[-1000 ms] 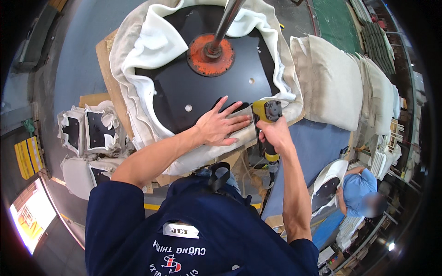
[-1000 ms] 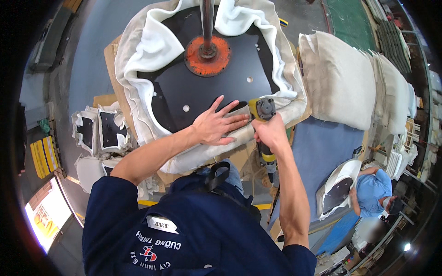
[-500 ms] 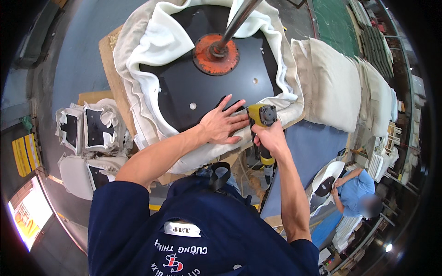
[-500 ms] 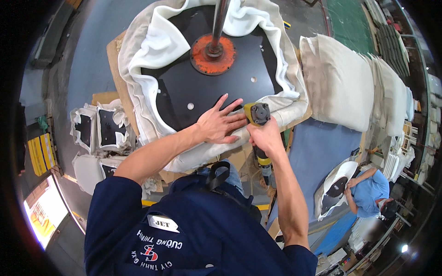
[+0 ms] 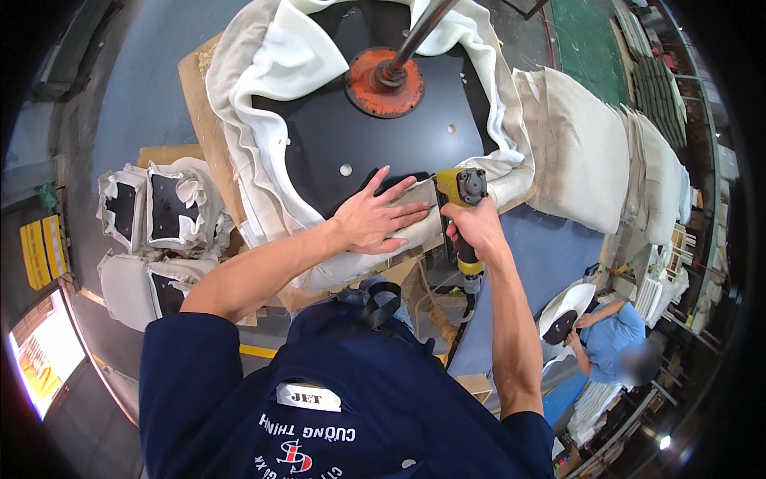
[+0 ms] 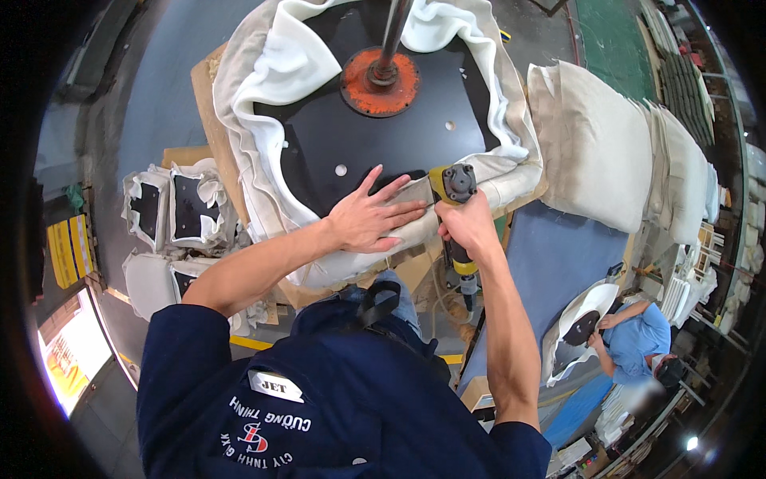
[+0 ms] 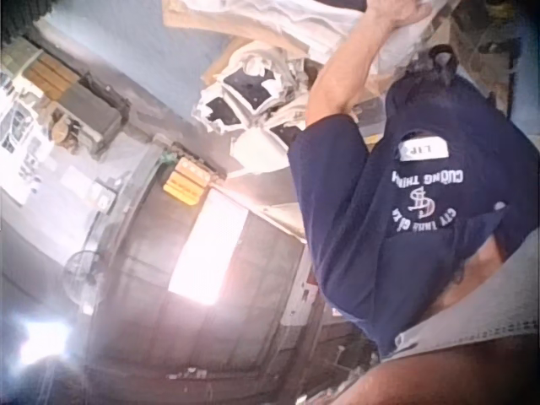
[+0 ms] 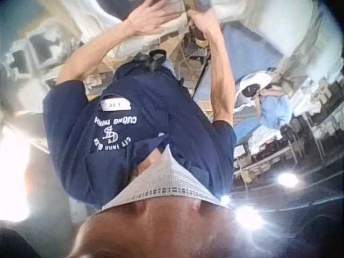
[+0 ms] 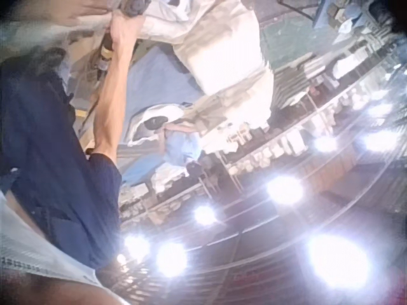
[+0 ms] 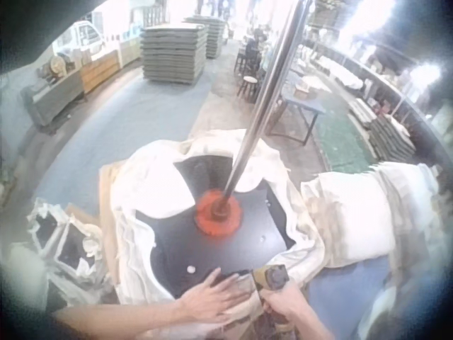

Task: The person staples white fabric onto a black cushion frame using a staple gun, then inserts a foam cushion into the fabric cover. The person works at a workstation in a factory setting.

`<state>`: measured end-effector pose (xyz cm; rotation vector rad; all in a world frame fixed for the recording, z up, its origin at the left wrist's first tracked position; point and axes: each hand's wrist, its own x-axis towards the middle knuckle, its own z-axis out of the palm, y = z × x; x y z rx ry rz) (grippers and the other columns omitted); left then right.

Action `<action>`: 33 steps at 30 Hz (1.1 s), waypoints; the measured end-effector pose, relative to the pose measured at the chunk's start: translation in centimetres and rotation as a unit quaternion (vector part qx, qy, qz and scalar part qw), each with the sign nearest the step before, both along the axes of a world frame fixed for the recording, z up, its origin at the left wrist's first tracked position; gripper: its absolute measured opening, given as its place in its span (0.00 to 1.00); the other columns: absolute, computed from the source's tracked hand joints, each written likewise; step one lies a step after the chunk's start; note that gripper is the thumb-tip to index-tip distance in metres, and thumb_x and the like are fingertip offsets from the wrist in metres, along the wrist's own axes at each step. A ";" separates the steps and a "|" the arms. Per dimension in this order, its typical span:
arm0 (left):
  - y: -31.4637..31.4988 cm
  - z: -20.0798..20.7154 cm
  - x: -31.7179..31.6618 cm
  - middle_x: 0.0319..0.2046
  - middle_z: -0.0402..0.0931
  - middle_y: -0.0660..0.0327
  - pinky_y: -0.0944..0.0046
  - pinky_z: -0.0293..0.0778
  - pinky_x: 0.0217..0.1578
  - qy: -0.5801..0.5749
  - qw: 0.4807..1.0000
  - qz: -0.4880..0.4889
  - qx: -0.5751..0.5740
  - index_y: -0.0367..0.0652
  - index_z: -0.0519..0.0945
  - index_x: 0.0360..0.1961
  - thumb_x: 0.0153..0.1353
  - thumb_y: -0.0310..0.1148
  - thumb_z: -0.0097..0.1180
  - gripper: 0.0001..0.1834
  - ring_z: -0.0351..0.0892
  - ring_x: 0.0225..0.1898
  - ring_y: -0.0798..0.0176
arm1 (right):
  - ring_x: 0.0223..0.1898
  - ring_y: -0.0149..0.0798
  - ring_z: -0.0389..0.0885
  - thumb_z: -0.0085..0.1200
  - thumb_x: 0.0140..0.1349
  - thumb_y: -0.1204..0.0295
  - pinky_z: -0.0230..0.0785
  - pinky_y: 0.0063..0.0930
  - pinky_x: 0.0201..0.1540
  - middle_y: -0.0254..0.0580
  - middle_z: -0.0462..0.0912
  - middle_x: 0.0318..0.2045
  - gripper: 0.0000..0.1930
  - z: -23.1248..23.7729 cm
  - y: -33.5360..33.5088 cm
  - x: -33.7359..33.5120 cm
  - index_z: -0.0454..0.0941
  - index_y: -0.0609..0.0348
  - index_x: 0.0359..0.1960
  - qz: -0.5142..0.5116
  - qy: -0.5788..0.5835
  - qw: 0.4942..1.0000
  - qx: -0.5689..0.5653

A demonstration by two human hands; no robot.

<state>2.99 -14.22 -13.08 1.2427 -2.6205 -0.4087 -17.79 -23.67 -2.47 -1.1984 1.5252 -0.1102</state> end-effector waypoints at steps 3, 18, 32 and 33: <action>-0.1 -0.3 0.3 0.78 0.58 0.73 0.25 0.31 0.76 0.034 0.999 0.005 0.037 0.61 0.63 0.78 0.69 0.59 0.43 0.38 0.39 0.83 0.48 | 0.18 0.32 0.79 0.55 0.59 0.77 0.72 0.29 0.21 0.40 0.80 0.21 0.06 1.6 1.1 1.4 0.79 0.69 0.35 -0.019 -0.003 1.000 0.008; -0.3 -1.0 0.2 0.75 0.64 0.69 0.25 0.31 0.75 0.055 0.998 0.035 0.003 0.58 0.72 0.73 0.70 0.62 0.43 0.36 0.39 0.83 0.48 | 0.18 0.32 0.79 0.55 0.57 0.78 0.73 0.28 0.22 0.41 0.81 0.24 0.10 1.5 2.7 2.8 0.77 0.70 0.40 -0.011 -0.021 1.000 0.012; 0.0 -0.1 -0.1 0.74 0.65 0.64 0.25 0.33 0.76 -0.004 0.999 0.036 0.021 0.52 0.77 0.68 0.71 0.61 0.41 0.35 0.38 0.83 0.47 | 0.18 0.32 0.78 0.55 0.58 0.78 0.73 0.30 0.21 0.40 0.80 0.21 0.08 0.7 3.2 3.6 0.79 0.69 0.38 0.031 -0.017 0.999 0.000; 0.4 0.1 -0.3 0.74 0.64 0.65 0.24 0.34 0.75 -0.018 0.998 0.051 0.011 0.53 0.75 0.69 0.70 0.61 0.42 0.35 0.38 0.83 0.47 | 0.17 0.33 0.79 0.54 0.57 0.78 0.73 0.30 0.22 0.41 0.80 0.21 0.09 0.8 3.1 3.6 0.77 0.70 0.38 0.035 -0.019 0.999 -0.002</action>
